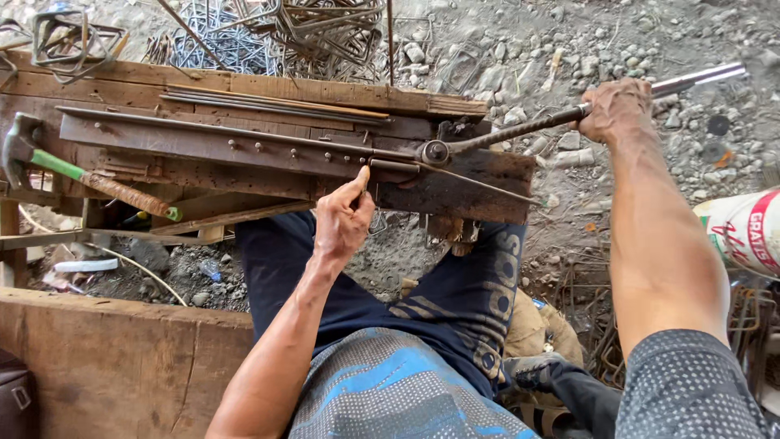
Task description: The person sits on the ground and uses a manual metal bending machine to bend thin metal rods into U-shapes. They repeatedly insert rods, rotate the crank to bend them, and remove the finished pieces.
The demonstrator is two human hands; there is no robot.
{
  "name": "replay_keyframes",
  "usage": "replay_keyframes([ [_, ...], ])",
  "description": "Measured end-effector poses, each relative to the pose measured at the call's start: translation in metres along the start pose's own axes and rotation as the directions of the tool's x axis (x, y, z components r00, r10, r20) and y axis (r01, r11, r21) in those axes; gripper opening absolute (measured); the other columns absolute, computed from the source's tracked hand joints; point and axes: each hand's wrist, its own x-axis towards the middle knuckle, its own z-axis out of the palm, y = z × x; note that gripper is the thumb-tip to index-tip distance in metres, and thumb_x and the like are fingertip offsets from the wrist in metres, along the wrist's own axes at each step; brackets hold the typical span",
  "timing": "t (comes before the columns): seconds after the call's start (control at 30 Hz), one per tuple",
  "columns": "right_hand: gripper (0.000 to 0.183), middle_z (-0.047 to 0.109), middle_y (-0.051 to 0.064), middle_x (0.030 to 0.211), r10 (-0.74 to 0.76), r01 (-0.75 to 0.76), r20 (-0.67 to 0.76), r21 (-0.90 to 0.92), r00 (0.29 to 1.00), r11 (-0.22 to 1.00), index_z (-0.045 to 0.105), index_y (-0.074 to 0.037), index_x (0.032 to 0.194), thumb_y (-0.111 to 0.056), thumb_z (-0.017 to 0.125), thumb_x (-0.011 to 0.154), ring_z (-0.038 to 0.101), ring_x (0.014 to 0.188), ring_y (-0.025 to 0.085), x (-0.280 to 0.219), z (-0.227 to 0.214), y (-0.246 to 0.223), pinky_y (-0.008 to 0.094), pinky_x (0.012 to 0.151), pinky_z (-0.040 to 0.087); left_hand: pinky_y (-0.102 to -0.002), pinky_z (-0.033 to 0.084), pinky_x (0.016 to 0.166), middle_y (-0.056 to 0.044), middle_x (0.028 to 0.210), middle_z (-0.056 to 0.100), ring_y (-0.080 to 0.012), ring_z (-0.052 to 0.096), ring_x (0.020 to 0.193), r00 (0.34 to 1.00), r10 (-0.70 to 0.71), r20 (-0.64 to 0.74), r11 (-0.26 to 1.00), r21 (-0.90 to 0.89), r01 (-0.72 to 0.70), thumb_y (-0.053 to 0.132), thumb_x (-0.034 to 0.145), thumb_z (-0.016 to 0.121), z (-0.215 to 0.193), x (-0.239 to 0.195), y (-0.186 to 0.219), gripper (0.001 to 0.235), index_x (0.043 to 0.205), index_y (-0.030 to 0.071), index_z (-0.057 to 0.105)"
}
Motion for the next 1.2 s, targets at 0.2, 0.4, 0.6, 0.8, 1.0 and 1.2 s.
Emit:
replay_keyframes([
  [0.2, 0.065, 0.06, 0.002, 0.071, 0.133, -0.057, -0.22, 0.322, 0.966, 0.945, 0.067, -0.014, 0.08, -0.077, 0.059, 0.093, 0.054, 0.078, 0.022, -0.091, 0.08, 0.001, 0.044, 0.1, 0.034, -0.023, 0.052, 0.097, -0.013, 0.129, 0.065, -0.0157, 0.065, 0.118, 0.993, -0.111, 0.034, 0.992, -0.061, 0.113, 0.012, 0.091, 0.058, -0.005, 0.0, 0.009, 0.042, 0.132, 0.006, 0.062],
  [0.4, 0.049, 0.073, 0.006, 0.082, 0.252, -0.151, -0.153, 0.48, 0.956, 0.864, 0.072, -0.019, 0.086, -0.066, 0.062, 0.095, 0.064, 0.082, 0.025, -0.192, 0.132, -0.034, 0.042, 0.092, 0.038, -0.023, 0.049, 0.05, 0.001, 0.07, 0.059, -0.0069, 0.056, 0.057, 0.931, -0.329, 0.158, 0.892, -0.272, 0.362, 0.02, 0.098, 0.056, -0.037, -0.023, 0.027, 0.048, 0.143, 0.005, 0.053],
  [0.6, 0.052, 0.076, 0.016, 0.092, 0.296, -0.196, -0.087, 0.569, 0.951, 0.799, 0.07, -0.017, 0.089, -0.068, 0.062, 0.091, 0.069, 0.096, 0.039, -0.248, 0.139, -0.057, 0.049, 0.093, 0.039, -0.024, 0.059, 0.072, -0.009, 0.092, 0.074, -0.0137, 0.067, 0.077, 0.767, -0.369, 0.525, 0.734, -0.342, 0.587, 0.02, 0.096, 0.055, -0.028, -0.063, 0.034, 0.049, 0.139, -0.004, 0.054],
  [0.8, 0.046, 0.076, 0.011, 0.088, 0.279, -0.224, -0.003, 0.588, 0.96, 0.777, 0.069, -0.018, 0.092, -0.063, 0.06, 0.093, 0.07, 0.09, 0.033, -0.274, 0.138, -0.071, 0.045, 0.098, 0.037, -0.028, 0.06, 0.07, -0.007, 0.076, 0.067, -0.0157, 0.067, 0.066, 0.71, -0.255, 0.656, 0.617, -0.455, 0.642, 0.01, 0.099, 0.05, -0.008, -0.079, 0.046, 0.035, 0.13, -0.006, 0.055],
  [1.0, 0.034, 0.058, 0.005, 0.063, 0.267, -0.138, -0.074, 0.71, 0.961, 0.691, 0.06, -0.014, 0.082, -0.046, 0.061, 0.093, 0.062, 0.068, 0.029, -0.291, 0.146, -0.08, 0.044, 0.079, 0.042, -0.028, 0.06, 0.064, -0.015, 0.078, 0.072, -0.0192, 0.072, 0.067, 0.772, -0.199, 0.603, 0.732, -0.433, 0.527, 0.004, 0.097, 0.055, -0.011, -0.079, 0.034, 0.036, 0.13, -0.01, 0.058],
  [1.2, 0.025, 0.061, 0.009, 0.067, 0.312, -0.11, -0.126, 0.76, 0.942, 0.641, 0.061, -0.012, 0.087, -0.033, 0.061, 0.1, 0.062, 0.072, 0.031, -0.275, 0.125, -0.068, 0.047, 0.082, 0.042, -0.03, 0.06, 0.065, -0.017, 0.081, 0.072, -0.0213, 0.073, 0.069, 0.748, -0.172, 0.641, 0.69, -0.463, 0.556, 0.008, 0.098, 0.06, -0.002, -0.077, 0.029, 0.037, 0.131, -0.008, 0.057],
])
